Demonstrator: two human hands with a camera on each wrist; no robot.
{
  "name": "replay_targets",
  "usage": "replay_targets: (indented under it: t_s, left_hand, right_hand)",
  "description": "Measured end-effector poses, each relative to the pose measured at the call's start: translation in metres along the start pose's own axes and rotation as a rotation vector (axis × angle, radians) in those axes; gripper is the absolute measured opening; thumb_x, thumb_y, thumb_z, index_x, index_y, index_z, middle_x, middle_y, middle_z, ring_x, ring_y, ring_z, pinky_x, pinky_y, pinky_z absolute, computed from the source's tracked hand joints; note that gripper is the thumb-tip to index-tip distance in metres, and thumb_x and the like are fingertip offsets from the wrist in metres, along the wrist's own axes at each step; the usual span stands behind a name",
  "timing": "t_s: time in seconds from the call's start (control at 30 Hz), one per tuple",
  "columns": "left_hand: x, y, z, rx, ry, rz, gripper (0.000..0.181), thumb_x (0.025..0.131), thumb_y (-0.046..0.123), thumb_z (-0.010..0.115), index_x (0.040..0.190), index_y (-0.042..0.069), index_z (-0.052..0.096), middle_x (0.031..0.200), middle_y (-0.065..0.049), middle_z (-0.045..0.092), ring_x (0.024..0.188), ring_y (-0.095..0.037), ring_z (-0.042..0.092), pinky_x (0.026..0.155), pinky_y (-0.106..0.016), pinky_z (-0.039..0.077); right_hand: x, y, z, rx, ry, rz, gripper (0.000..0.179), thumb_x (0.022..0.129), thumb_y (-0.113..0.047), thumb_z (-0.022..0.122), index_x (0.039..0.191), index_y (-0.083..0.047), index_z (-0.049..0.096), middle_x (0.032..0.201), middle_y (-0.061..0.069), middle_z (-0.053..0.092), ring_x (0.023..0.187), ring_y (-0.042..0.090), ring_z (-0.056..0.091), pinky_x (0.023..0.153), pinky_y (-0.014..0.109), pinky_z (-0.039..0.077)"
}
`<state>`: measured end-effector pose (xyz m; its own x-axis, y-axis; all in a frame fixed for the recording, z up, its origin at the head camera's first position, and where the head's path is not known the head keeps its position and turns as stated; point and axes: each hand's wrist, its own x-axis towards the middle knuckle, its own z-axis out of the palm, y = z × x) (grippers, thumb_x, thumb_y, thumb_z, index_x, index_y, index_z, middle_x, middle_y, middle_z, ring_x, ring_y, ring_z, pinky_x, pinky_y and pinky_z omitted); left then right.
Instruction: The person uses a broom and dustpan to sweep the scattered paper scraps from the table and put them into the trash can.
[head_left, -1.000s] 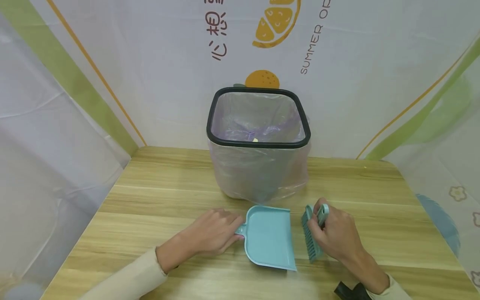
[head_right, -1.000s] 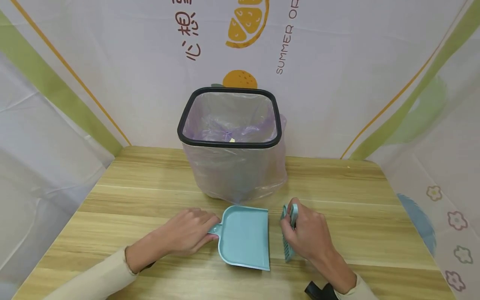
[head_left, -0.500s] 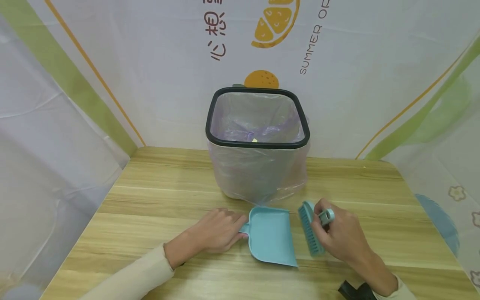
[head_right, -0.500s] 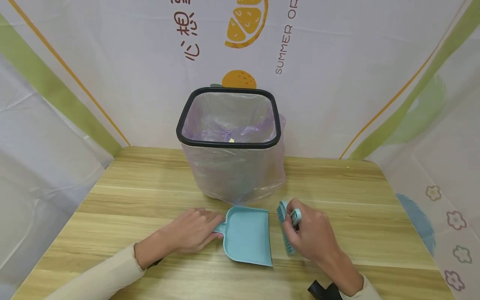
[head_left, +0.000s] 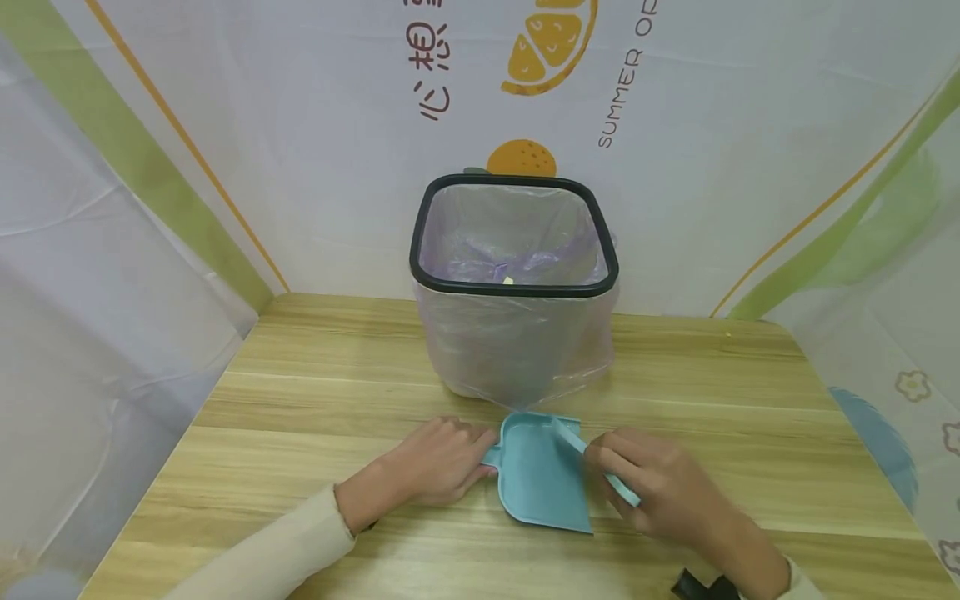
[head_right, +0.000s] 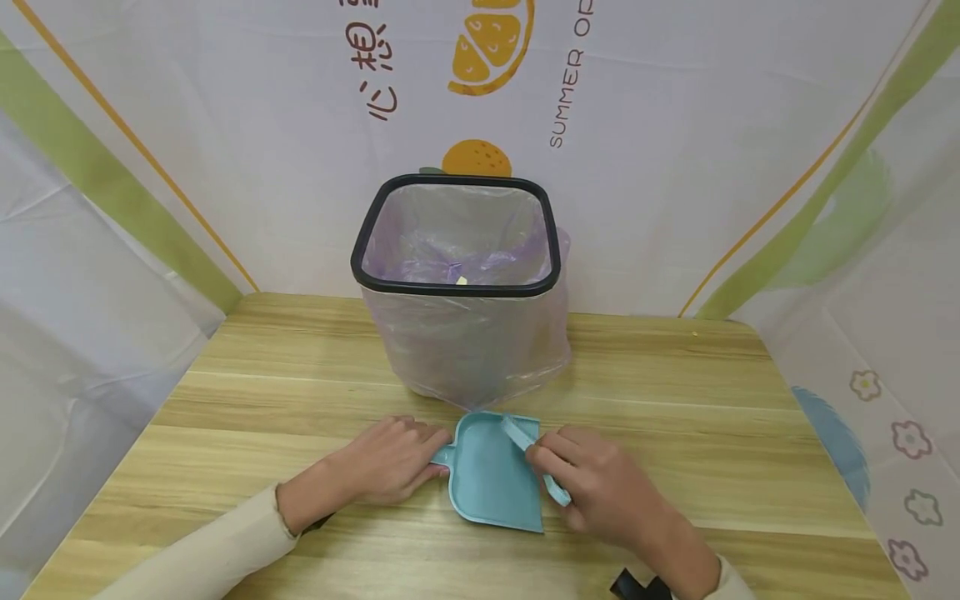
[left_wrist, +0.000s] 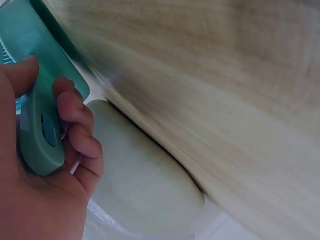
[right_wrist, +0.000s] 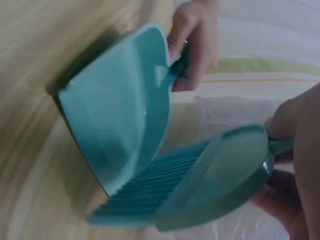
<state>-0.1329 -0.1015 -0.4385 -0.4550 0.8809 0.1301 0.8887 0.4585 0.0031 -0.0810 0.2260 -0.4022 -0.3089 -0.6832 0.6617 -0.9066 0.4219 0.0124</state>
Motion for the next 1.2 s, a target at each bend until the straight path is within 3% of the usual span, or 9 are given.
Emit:
replay_targets:
  t_s: [0.2, 0.5, 0.7, 0.83, 0.9, 1.0, 1.1, 1.2]
  left_hand:
    - [-0.001, 0.0, 0.001, 0.004, -0.02, -0.016, 0.028, 0.111, 0.037, 0.064, 0.109, 0.009, 0.062, 0.086, 0.004, 0.063, 0.074, -0.013, 0.061, 0.067, -0.035, 0.053]
    - [-0.002, 0.0, 0.005, -0.003, -0.018, -0.027, 0.029, 0.11, 0.039, 0.066, 0.107, 0.011, 0.06, 0.088, 0.002, 0.067, 0.074, -0.016, 0.065, 0.066, -0.036, 0.053]
    - [-0.001, -0.001, 0.006, -0.01, -0.02, -0.023, 0.029, 0.111, 0.04, 0.065, 0.107, 0.012, 0.059, 0.088, 0.003, 0.067, 0.073, -0.015, 0.064, 0.065, -0.036, 0.053]
    - [-0.001, -0.001, 0.005, -0.005, -0.031, -0.024, 0.028, 0.112, 0.04, 0.064, 0.107, 0.012, 0.059, 0.089, 0.002, 0.067, 0.073, -0.015, 0.064, 0.064, -0.035, 0.052]
    - [-0.001, -0.001, 0.005, 0.0, -0.033, -0.024, 0.029, 0.112, 0.04, 0.064, 0.107, 0.012, 0.059, 0.089, 0.002, 0.067, 0.072, -0.015, 0.064, 0.064, -0.035, 0.052]
    - [-0.002, -0.001, 0.003, 0.003, -0.032, -0.024, 0.029, 0.111, 0.04, 0.065, 0.106, 0.012, 0.06, 0.089, 0.002, 0.068, 0.073, -0.016, 0.065, 0.065, -0.036, 0.053]
    - [-0.002, -0.001, 0.002, 0.01, -0.03, -0.023, 0.03, 0.111, 0.042, 0.064, 0.106, 0.012, 0.06, 0.088, 0.002, 0.067, 0.074, -0.015, 0.065, 0.065, -0.036, 0.053]
    - [-0.002, -0.001, 0.002, 0.0, -0.027, -0.025, 0.031, 0.111, 0.043, 0.064, 0.107, 0.013, 0.06, 0.088, 0.003, 0.066, 0.075, -0.016, 0.066, 0.065, -0.036, 0.053]
  right_hand:
    - [-0.003, -0.008, 0.011, -0.011, -0.095, -0.13, 0.036, 0.115, -0.009, 0.041, 0.113, -0.011, 0.077, 0.106, -0.001, 0.074, 0.091, 0.018, 0.07, 0.076, 0.029, 0.062]
    - [-0.009, -0.012, 0.028, -0.129, -0.183, -0.246, 0.033, 0.119, -0.006, 0.042, 0.119, -0.017, 0.072, 0.115, 0.001, 0.072, 0.098, 0.017, 0.069, 0.074, 0.025, 0.061]
    - [-0.013, -0.011, 0.036, -0.128, -0.248, -0.235, 0.036, 0.12, -0.006, 0.036, 0.118, -0.018, 0.069, 0.12, 0.002, 0.07, 0.104, 0.018, 0.069, 0.079, 0.028, 0.061]
    - [-0.015, -0.012, 0.04, -0.074, -0.289, -0.189, 0.042, 0.123, -0.018, 0.031, 0.117, -0.02, 0.072, 0.122, 0.002, 0.07, 0.108, 0.017, 0.07, 0.084, 0.029, 0.062]
    - [-0.016, -0.013, 0.042, -0.046, -0.306, -0.17, 0.036, 0.122, -0.025, 0.038, 0.118, -0.02, 0.074, 0.123, 0.002, 0.071, 0.11, 0.018, 0.071, 0.087, 0.029, 0.062]
    - [-0.018, -0.014, 0.043, -0.012, -0.321, -0.153, 0.018, 0.114, -0.03, 0.063, 0.121, -0.019, 0.076, 0.125, 0.003, 0.072, 0.112, 0.018, 0.071, 0.087, 0.029, 0.062]
    - [-0.019, -0.014, 0.043, 0.004, -0.324, -0.144, 0.027, 0.101, -0.03, 0.082, 0.125, -0.019, 0.075, 0.126, 0.002, 0.072, 0.112, 0.018, 0.071, 0.085, 0.028, 0.062]
    - [-0.02, -0.014, 0.043, 0.007, -0.324, -0.139, 0.034, 0.096, -0.029, 0.086, 0.126, -0.019, 0.074, 0.126, 0.002, 0.072, 0.113, 0.017, 0.071, 0.086, 0.029, 0.062]
